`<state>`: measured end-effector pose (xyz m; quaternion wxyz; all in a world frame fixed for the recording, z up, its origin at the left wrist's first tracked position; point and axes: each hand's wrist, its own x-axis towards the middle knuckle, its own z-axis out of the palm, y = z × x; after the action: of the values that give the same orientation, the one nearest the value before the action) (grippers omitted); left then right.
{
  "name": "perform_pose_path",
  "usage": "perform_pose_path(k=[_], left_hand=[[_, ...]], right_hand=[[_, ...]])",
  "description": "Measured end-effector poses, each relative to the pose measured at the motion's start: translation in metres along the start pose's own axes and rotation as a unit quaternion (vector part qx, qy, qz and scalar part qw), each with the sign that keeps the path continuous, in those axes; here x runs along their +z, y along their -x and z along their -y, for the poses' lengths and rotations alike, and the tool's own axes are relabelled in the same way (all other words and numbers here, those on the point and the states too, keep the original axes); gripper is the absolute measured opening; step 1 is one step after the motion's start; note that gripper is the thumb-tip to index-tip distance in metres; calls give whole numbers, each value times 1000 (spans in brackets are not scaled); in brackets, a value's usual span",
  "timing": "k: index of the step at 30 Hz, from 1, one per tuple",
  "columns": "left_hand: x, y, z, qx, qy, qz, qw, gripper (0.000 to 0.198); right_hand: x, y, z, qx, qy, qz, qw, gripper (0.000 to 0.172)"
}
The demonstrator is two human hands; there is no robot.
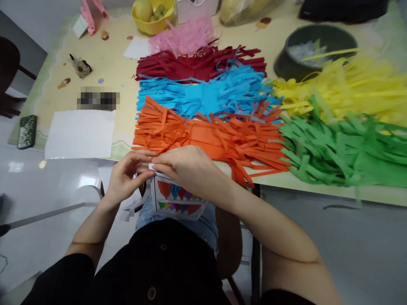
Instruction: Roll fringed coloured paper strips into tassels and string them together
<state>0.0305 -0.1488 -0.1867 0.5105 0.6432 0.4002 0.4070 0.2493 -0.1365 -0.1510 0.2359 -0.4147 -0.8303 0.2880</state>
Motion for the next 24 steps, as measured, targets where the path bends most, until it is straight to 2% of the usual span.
perform_pose_path(k=[6, 17, 24], left_hand=[[1, 6, 6, -5, 32, -3, 999, 22], [-4, 9, 8, 32, 10, 3, 999, 22], [-5, 9, 11, 34, -1, 8, 999, 22]], right_hand=[[9, 3, 0, 6, -53, -35, 998, 16], [10, 2, -1, -12, -37, -24, 999, 15], [15, 2, 1, -1, -2, -50, 999, 16]])
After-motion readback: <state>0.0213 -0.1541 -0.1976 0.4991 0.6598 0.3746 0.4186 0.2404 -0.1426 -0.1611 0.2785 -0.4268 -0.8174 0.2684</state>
